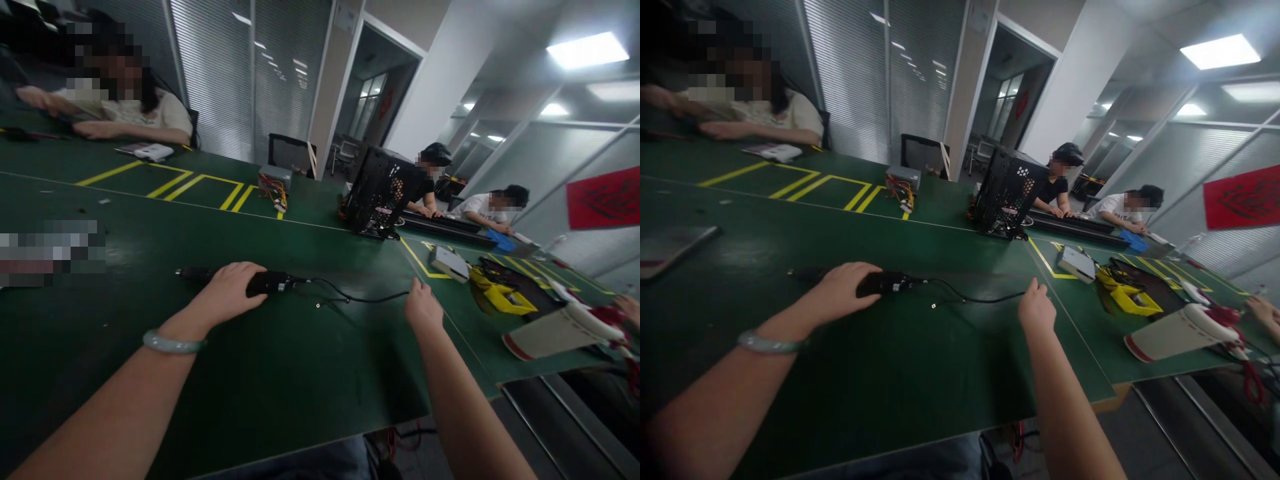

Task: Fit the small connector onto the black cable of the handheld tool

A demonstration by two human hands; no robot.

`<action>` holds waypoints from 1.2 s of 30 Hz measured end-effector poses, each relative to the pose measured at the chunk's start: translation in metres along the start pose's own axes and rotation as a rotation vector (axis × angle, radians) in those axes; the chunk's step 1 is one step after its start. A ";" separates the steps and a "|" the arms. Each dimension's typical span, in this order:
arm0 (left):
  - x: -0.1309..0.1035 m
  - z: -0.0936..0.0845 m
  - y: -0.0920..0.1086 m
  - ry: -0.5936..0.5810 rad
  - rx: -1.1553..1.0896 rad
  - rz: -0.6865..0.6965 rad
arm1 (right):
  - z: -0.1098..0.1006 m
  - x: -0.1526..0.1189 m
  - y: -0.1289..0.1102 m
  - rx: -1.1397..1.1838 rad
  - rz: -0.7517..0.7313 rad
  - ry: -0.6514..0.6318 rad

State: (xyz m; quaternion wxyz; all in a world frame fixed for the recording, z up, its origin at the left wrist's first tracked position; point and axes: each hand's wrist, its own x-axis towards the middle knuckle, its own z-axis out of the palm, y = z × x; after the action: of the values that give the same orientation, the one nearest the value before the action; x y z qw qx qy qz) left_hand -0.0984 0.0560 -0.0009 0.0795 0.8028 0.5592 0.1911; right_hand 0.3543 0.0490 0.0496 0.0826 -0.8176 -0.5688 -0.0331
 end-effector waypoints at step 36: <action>0.015 0.005 0.029 -0.001 -0.072 0.067 | 0.032 -0.015 -0.139 0.268 -0.747 -0.458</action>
State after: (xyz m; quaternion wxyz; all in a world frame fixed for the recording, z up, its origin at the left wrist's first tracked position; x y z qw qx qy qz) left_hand -0.0665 0.0594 0.0073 0.1021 0.8177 0.5248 0.2135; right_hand 0.2177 0.0874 0.0297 0.0424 -0.5250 -0.8274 0.1948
